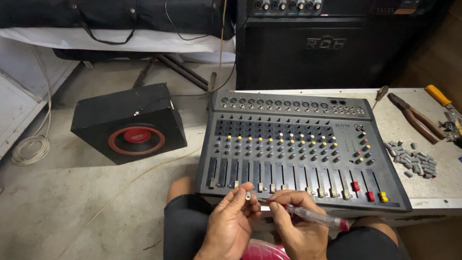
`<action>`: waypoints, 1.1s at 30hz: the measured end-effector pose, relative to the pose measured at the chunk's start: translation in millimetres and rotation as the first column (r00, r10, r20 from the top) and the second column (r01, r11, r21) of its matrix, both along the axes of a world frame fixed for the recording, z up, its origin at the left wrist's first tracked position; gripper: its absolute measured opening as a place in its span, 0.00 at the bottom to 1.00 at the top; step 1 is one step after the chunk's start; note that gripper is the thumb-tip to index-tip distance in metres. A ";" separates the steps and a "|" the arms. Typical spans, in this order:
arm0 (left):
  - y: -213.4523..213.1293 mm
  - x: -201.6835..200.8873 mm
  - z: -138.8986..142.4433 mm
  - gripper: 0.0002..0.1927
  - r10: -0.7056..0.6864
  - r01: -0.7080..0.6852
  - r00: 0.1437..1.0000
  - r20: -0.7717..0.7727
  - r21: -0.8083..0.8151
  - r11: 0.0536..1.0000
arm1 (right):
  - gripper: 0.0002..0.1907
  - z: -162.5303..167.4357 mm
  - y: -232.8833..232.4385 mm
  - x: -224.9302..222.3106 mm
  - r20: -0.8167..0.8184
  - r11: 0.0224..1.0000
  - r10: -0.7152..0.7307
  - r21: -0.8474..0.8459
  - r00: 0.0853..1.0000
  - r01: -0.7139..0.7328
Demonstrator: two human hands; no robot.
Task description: The person sits at a workbench and replaces the knobs on an audio mixing console. They pull old knobs off the fader and potentiometer shafts, pick new knobs one at a time from a pile on the bench, and press each one onto a shaft, occasionally using a small screwdriver-like tool to help seat or remove knobs.
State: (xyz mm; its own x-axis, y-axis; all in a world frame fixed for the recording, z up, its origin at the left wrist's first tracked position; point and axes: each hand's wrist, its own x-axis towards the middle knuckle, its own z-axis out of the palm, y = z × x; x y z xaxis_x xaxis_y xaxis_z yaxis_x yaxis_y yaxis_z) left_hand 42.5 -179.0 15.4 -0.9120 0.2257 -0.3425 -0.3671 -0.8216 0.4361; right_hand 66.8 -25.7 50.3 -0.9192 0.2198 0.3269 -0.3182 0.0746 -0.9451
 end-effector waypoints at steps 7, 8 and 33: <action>-1.2 1.1 1.6 0.12 -0.031 0.030 0.999 0.038 0.040 0.999 | 0.05 -2.8 -0.3 1.2 -0.016 1.000 -0.007 -0.023 1.000 0.007; -0.8 1.1 1.3 0.12 -0.025 0.024 0.999 0.046 0.033 0.999 | 0.05 -3.9 -0.6 1.7 0.006 0.998 0.003 -0.055 1.000 -0.003; 5.2 -1.5 -4.4 0.14 0.030 -0.030 0.999 0.036 -0.022 0.999 | 0.06 1.3 -3.9 -1.3 -0.155 0.999 0.052 0.011 0.987 -0.051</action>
